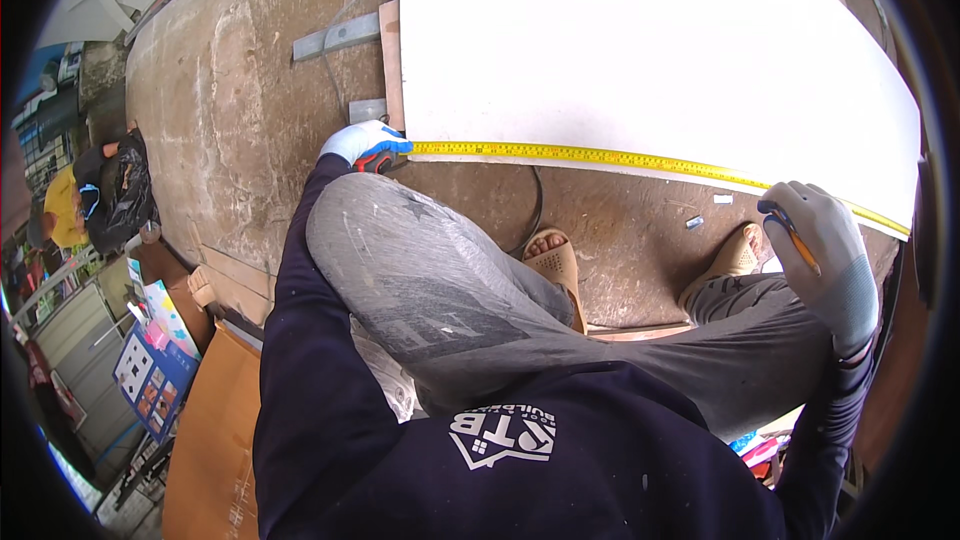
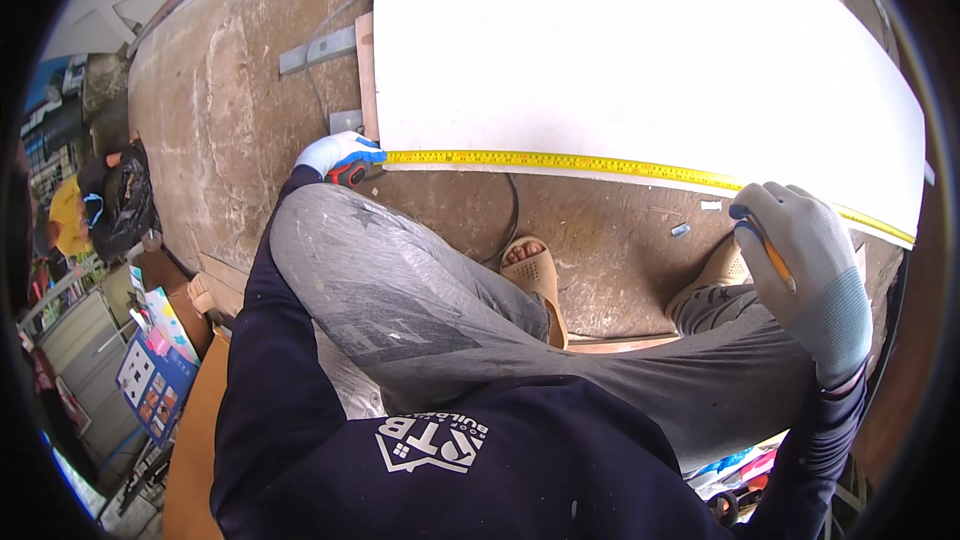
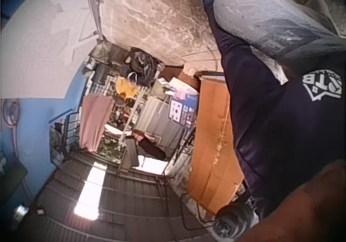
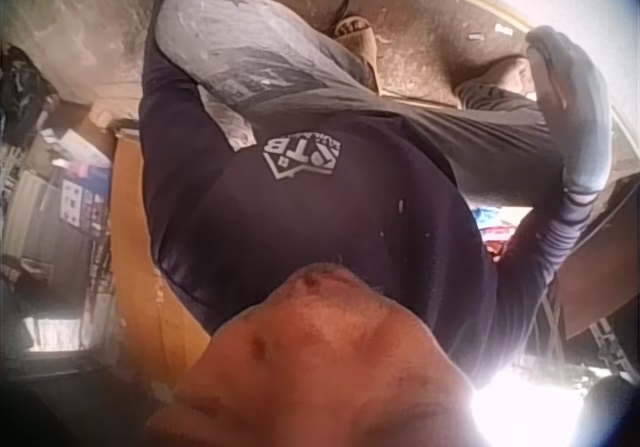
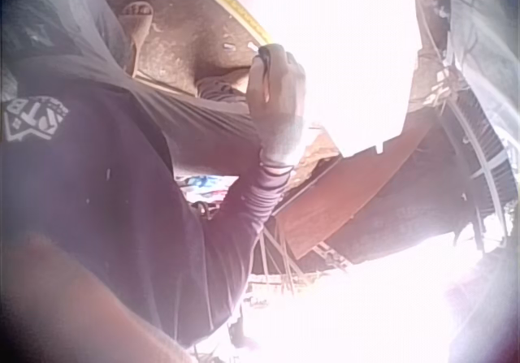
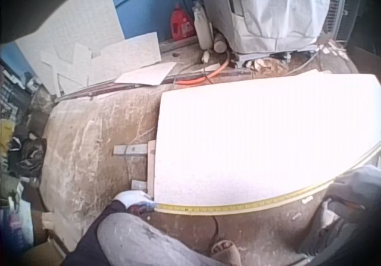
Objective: The person puts on gloves, positions a board onto wooden supports, and measures and marks it using a triangle ruler, a tape measure, and a pencil.
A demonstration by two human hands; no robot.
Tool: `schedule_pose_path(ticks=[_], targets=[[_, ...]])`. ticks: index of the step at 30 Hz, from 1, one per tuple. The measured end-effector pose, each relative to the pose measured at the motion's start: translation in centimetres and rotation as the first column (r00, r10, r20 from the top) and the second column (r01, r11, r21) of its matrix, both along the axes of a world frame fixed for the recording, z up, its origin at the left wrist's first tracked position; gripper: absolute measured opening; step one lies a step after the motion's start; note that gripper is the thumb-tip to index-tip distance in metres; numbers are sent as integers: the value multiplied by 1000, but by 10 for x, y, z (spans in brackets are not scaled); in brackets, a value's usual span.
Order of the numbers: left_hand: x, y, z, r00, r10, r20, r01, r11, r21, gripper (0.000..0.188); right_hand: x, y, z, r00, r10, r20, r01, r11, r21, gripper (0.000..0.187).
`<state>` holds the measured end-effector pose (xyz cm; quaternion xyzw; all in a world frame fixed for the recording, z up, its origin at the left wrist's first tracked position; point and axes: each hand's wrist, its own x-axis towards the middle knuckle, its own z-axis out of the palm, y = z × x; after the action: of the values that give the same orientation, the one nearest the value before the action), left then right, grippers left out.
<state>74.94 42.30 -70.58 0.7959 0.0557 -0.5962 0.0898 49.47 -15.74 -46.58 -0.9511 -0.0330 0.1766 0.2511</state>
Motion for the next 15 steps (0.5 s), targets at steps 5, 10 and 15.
schedule_pose_path(ticks=[5,10,15], targets=[[1,1,-2,1000,18,-10,-18,1000,2,48,11,3,1,991,-6,-134,3,1000,-23,14],[2,-1,-2,996,-84,12,84,996,6,48,25,12,-14,994,43,-96,-34,995,94,13],[-4,-4,7,997,-73,39,76,995,-65,49,34,20,-29,985,107,-136,-89,987,132,12]])
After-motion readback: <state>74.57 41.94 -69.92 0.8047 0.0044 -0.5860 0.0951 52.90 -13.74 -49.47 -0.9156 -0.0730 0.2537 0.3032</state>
